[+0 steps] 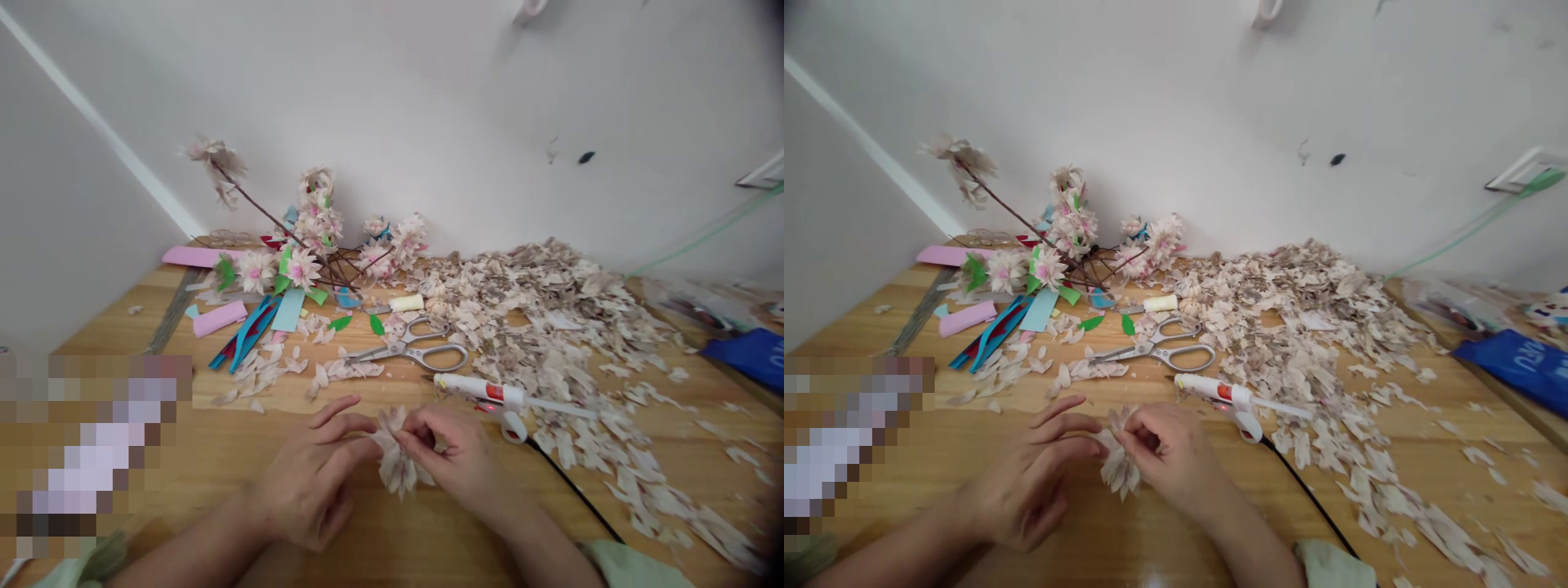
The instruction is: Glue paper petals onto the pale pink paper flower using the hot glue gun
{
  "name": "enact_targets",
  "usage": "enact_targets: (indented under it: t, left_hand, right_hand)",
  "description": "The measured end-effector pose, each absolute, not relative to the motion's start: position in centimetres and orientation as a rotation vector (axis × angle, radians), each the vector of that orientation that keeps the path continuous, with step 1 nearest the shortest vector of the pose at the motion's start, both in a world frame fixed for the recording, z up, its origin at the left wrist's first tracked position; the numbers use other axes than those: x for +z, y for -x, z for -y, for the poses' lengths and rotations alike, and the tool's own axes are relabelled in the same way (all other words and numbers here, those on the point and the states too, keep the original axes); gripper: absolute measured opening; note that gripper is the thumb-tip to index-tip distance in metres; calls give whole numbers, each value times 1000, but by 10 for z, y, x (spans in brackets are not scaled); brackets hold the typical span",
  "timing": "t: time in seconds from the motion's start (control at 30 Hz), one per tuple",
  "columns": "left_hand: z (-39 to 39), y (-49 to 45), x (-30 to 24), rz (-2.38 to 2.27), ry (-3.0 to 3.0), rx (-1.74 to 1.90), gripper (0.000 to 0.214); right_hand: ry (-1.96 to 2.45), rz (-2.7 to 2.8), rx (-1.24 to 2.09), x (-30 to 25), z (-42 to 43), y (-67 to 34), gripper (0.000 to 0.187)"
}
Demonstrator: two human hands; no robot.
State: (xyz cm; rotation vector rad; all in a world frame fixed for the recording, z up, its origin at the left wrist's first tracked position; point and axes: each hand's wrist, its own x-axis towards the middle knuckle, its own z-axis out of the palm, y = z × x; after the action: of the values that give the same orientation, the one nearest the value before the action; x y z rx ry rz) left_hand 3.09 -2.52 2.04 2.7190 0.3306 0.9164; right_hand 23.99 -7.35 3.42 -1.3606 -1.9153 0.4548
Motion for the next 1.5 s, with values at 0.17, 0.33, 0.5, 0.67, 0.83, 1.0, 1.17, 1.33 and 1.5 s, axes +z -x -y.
enact_targets:
  t: [0.17, 0.33, 0.5, 0.67, 0.83, 1.0, 1.17, 1.33, 1.5]
  left_hand:
    - [19, -28, 23, -512, -2645, 1047, 54]
    - [-4, -8, 22, -1000, -2420, 1485, 45]
    - [-26, 12, 24, -1388, -2261, 1613, 40]
    - [-38, 21, 27, -1532, -2177, 1535, 37]
    - [-47, 32, 29, -1647, -2077, 1439, 33]
    - [-52, 39, 25, -1678, -2142, 1037, 33]
    - [-50, 39, 22, -1705, -2229, 826, 32]
    - [-45, 32, 19, -1649, -2282, 822, 25]
    - [-37, 19, 13, -1540, -2396, 656, 28]
  right_hand:
    - [1388, 1928, 246, 32, 70, -240, 26]
    - [1433, 1915, 207, 20, 66, -241, 26]
    - [1431, 1909, 270, 8, 65, -238, 26]
    - [1465, 1901, 319, 8, 65, -235, 20]
    - [1480, 1883, 349, 10, 65, -232, 16]
    - [1499, 1869, 367, 9, 64, -228, 11]
    - [1613, 1905, 385, 17, 66, -229, 31]
    - [1768, 1969, 480, 31, 79, -250, 41]
    - [1906, 2015, 694, 34, 104, -292, 32]
